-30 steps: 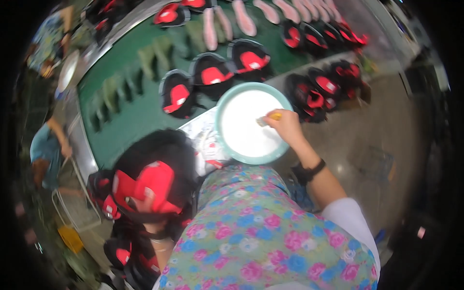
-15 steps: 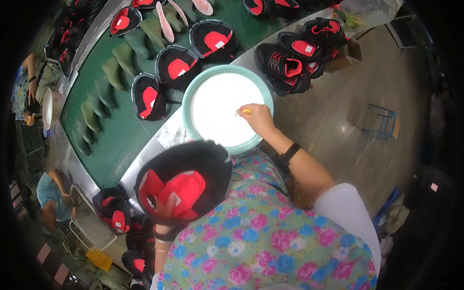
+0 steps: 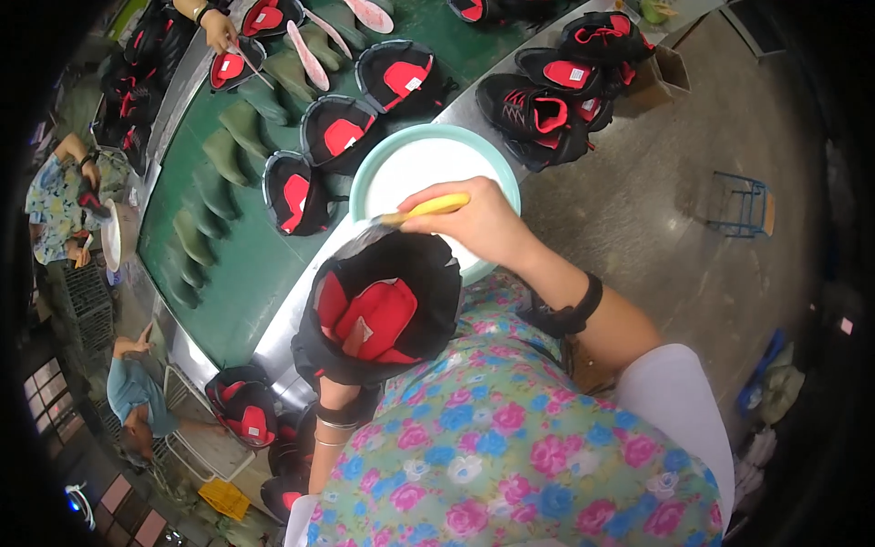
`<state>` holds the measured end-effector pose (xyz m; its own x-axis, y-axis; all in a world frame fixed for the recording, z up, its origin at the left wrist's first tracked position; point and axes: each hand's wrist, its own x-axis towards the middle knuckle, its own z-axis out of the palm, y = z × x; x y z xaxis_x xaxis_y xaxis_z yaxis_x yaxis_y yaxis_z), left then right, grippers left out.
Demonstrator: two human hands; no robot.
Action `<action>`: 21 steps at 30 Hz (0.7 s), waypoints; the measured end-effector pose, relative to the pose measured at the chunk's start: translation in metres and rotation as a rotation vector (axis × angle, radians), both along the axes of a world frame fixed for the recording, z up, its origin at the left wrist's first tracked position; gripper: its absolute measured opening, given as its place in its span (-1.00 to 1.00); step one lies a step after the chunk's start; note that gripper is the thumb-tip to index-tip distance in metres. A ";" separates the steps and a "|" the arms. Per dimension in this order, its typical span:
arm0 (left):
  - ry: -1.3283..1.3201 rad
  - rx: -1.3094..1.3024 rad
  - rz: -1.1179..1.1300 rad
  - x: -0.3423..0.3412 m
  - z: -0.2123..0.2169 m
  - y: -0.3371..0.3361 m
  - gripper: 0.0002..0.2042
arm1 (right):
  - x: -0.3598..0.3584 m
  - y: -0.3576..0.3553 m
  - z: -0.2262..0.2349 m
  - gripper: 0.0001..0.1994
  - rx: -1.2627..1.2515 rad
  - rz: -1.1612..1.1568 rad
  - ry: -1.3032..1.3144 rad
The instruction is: Apply adhesive to the edges and interior of shoe uppers using a brush.
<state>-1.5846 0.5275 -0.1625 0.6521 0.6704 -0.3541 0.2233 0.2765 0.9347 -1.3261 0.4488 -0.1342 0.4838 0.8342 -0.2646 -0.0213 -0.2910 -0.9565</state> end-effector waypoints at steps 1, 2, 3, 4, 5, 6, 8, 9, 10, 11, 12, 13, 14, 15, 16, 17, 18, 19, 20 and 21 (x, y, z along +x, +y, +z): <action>0.019 0.045 -0.003 -0.005 0.000 0.001 -0.50 | 0.002 -0.003 -0.004 -0.82 0.059 0.022 0.013; 0.044 0.094 -0.009 -0.008 0.000 0.003 -0.50 | 0.004 -0.006 -0.008 -0.82 0.034 -0.030 -0.048; 0.059 0.130 -0.003 -0.012 0.000 0.003 -0.50 | 0.006 -0.010 -0.010 -0.83 -0.067 -0.096 -0.113; 0.065 0.140 0.012 -0.015 0.000 0.004 -0.50 | 0.004 -0.013 -0.011 -0.83 -0.083 -0.131 -0.191; 0.011 0.067 0.067 -0.017 -0.001 0.004 -0.50 | 0.002 -0.016 -0.011 -0.83 -0.009 -0.117 -0.198; -0.080 -0.073 0.164 -0.018 -0.002 0.003 -0.52 | -0.003 -0.020 -0.010 -0.82 -0.042 -0.136 -0.279; -0.131 -0.120 0.264 -0.020 -0.007 0.002 -0.54 | -0.015 -0.025 -0.005 -0.81 -0.070 -0.162 -0.404; -0.180 -0.163 0.363 -0.020 -0.011 0.002 -0.55 | -0.023 -0.026 -0.002 -0.81 -0.071 -0.159 -0.411; -0.159 -0.055 0.346 -0.021 -0.014 0.002 -0.59 | -0.030 -0.026 0.002 -0.81 -0.064 -0.142 -0.404; -0.146 -0.034 0.349 -0.022 -0.019 0.002 -0.59 | -0.036 -0.026 0.006 -0.81 -0.087 -0.133 -0.397; -0.081 0.191 0.308 -0.023 -0.024 0.004 -0.61 | -0.041 -0.025 0.011 -0.80 -0.080 -0.103 -0.355; -0.007 0.406 0.271 -0.025 -0.028 0.005 -0.62 | -0.045 -0.025 0.015 -0.80 -0.059 -0.093 -0.356; -0.015 0.412 0.269 -0.028 -0.032 0.006 -0.62 | -0.048 -0.025 0.021 -0.80 -0.070 -0.051 -0.313; -0.100 0.334 0.312 -0.031 -0.035 0.007 -0.63 | -0.051 -0.025 0.028 -0.80 -0.124 -0.013 -0.269; -0.188 0.253 0.316 -0.034 -0.036 0.009 -0.65 | -0.053 -0.026 0.035 -0.82 -0.117 -0.013 -0.186; -0.189 0.259 0.357 -0.038 -0.037 0.010 -0.65 | -0.055 -0.027 0.043 -0.82 -0.122 -0.003 -0.197; -0.086 0.339 0.252 -0.042 -0.036 0.011 -0.67 | -0.056 -0.029 0.050 -0.83 -0.103 0.034 -0.118; 0.033 0.453 0.164 -0.045 -0.035 0.010 -0.69 | -0.056 -0.030 0.055 -0.83 -0.078 0.066 -0.040; 0.017 0.412 0.147 -0.048 -0.034 0.009 -0.69 | -0.055 -0.030 0.059 -0.84 -0.058 0.101 -0.005; -0.044 0.317 0.212 -0.051 -0.032 0.006 -0.70 | -0.055 -0.029 0.059 -0.84 -0.087 0.106 0.003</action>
<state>-1.6352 0.5339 -0.1949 0.4971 0.8638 -0.0824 0.1496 0.0082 0.9887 -1.3812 0.4201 -0.0752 0.3931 0.8546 -0.3394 0.0114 -0.3736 -0.9275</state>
